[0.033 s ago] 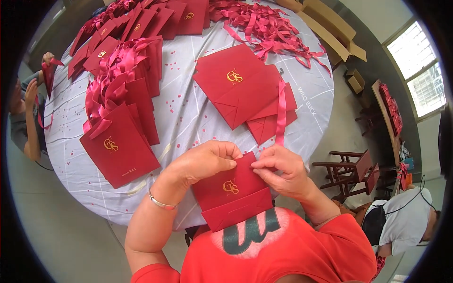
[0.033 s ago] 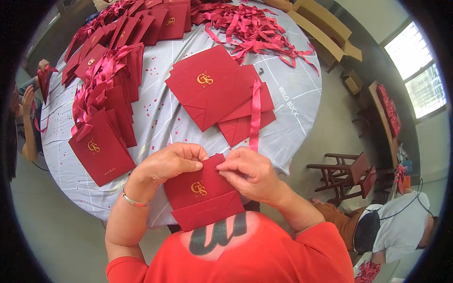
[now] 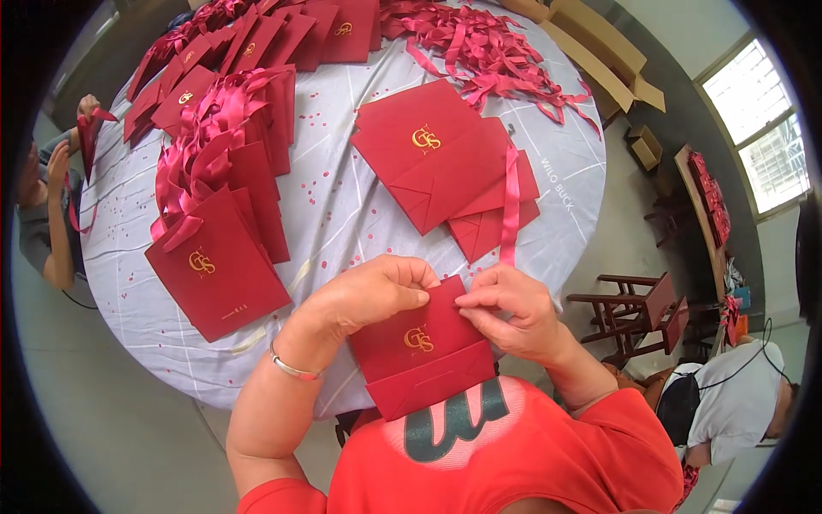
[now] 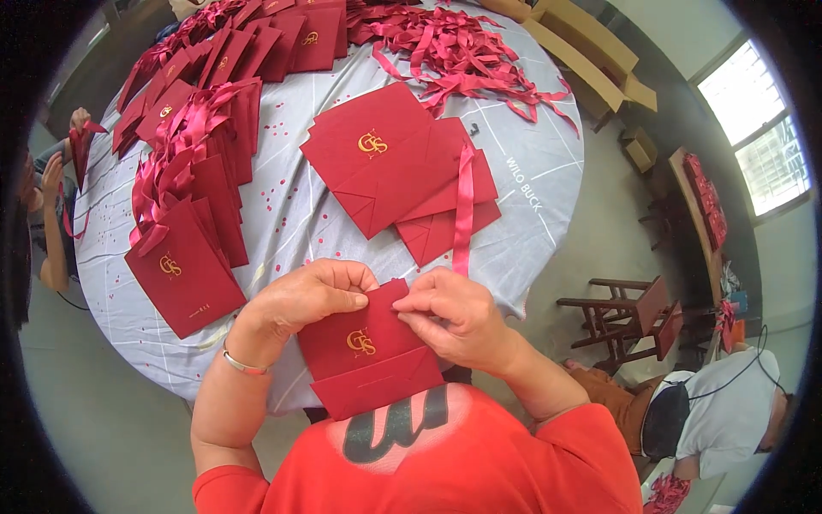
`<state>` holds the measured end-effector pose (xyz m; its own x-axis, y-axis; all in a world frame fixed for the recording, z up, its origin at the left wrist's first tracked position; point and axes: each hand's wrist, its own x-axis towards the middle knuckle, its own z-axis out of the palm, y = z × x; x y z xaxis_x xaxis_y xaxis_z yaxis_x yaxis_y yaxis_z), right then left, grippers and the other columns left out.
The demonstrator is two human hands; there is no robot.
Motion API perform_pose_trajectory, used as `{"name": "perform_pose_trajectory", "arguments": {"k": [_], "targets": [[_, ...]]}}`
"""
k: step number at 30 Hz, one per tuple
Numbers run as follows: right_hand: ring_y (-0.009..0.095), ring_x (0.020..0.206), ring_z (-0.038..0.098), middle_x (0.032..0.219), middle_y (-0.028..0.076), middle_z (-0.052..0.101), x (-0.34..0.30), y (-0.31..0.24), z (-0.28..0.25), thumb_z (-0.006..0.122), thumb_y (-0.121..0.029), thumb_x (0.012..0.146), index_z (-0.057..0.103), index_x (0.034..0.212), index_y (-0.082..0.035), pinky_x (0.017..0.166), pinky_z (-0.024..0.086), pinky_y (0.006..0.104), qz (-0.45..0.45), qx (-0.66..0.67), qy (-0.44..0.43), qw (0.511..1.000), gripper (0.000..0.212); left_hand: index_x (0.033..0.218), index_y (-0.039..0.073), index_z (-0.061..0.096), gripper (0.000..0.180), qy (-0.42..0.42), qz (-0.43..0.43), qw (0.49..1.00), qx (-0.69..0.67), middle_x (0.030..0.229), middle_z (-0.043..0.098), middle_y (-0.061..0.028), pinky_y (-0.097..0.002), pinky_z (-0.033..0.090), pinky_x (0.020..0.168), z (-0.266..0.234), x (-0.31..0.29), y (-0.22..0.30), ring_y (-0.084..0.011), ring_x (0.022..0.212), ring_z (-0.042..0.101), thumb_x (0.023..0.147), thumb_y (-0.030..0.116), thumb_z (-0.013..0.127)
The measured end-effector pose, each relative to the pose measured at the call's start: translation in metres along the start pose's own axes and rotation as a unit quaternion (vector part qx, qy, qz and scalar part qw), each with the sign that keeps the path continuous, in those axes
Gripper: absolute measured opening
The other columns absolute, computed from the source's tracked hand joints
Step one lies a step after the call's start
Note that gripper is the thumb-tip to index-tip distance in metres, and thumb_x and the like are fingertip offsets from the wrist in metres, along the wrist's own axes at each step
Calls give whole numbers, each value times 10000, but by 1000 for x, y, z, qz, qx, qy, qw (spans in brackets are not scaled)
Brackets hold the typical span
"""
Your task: The person attaches ribbon handles to paper gift bags by hand and organizes stacks of bags and ribbons on the table.
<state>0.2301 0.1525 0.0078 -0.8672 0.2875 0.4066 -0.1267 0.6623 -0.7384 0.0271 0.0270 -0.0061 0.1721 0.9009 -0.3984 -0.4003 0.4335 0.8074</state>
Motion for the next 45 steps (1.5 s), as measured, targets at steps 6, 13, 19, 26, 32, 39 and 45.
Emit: {"name": "perform_pose_trajectory", "arguments": {"k": [6, 13, 19, 26, 32, 39, 45], "targets": [[219, 726, 624, 817, 91, 646, -1, -7, -4, 732, 89, 736, 709, 940, -14, 616, 488, 291, -57, -28, -52, 997, 229, 977, 18, 606, 109, -9, -4, 1000, -9, 888, 644, 2, -217, 471, 715, 1, -1, 1, -59, 788, 576, 897, 6, 533], [207, 693, 635, 822, 110, 661, -7, -13, -3, 735, 43, 792, 680, 928, 1, 602, 498, 306, 68, 16, -14, 997, 153, 944, 8, 596, 175, -32, -6, 999, -22, 902, 668, -27, -208, 472, 684, -2, -3, 2, -69, 788, 606, 782, -39, 547], [142, 671, 612, 830, 94, 661, -6, -6, 0, 733, 38, 801, 688, 959, -4, 577, 470, 249, 13, 6, 2, 1000, 169, 883, -7, 611, 193, -22, 4, 1000, -17, 820, 653, -33, -224, 460, 628, 0, -2, 2, -93, 720, 595, 715, -51, 528], [167, 709, 631, 834, 108, 664, 1, -11, 5, 736, 47, 787, 688, 938, -2, 588, 483, 265, 4, 10, 0, 1000, 165, 878, -7, 618, 138, -5, 15, 1000, -2, 808, 652, -27, -230, 463, 613, 1, 0, 0, -87, 705, 590, 751, -38, 573], [231, 696, 644, 800, 123, 655, 6, -11, 12, 737, 46, 770, 673, 906, 1, 593, 502, 306, -36, -59, 9, 998, 157, 860, -5, 638, 103, 40, 28, 998, 25, 785, 651, -23, -226, 456, 601, 4, 1, -2, -75, 682, 580, 768, -18, 592], [296, 661, 621, 757, 131, 618, 12, -24, 19, 720, 41, 746, 629, 855, -16, 573, 495, 363, -70, -180, -17, 981, 153, 888, -17, 630, 104, 95, 34, 983, 151, 775, 653, -31, -231, 447, 577, 8, 3, -12, -72, 671, 573, 797, -19, 580], [298, 674, 607, 779, 109, 572, 11, -37, 28, 642, -69, 813, 604, 852, -36, 591, 496, 385, -58, -349, -98, 930, 64, 902, -54, 633, 177, 141, 66, 946, 284, 775, 676, -156, -358, 495, 644, 24, -6, 3, -237, 730, 644, 767, 8, 537]]}}
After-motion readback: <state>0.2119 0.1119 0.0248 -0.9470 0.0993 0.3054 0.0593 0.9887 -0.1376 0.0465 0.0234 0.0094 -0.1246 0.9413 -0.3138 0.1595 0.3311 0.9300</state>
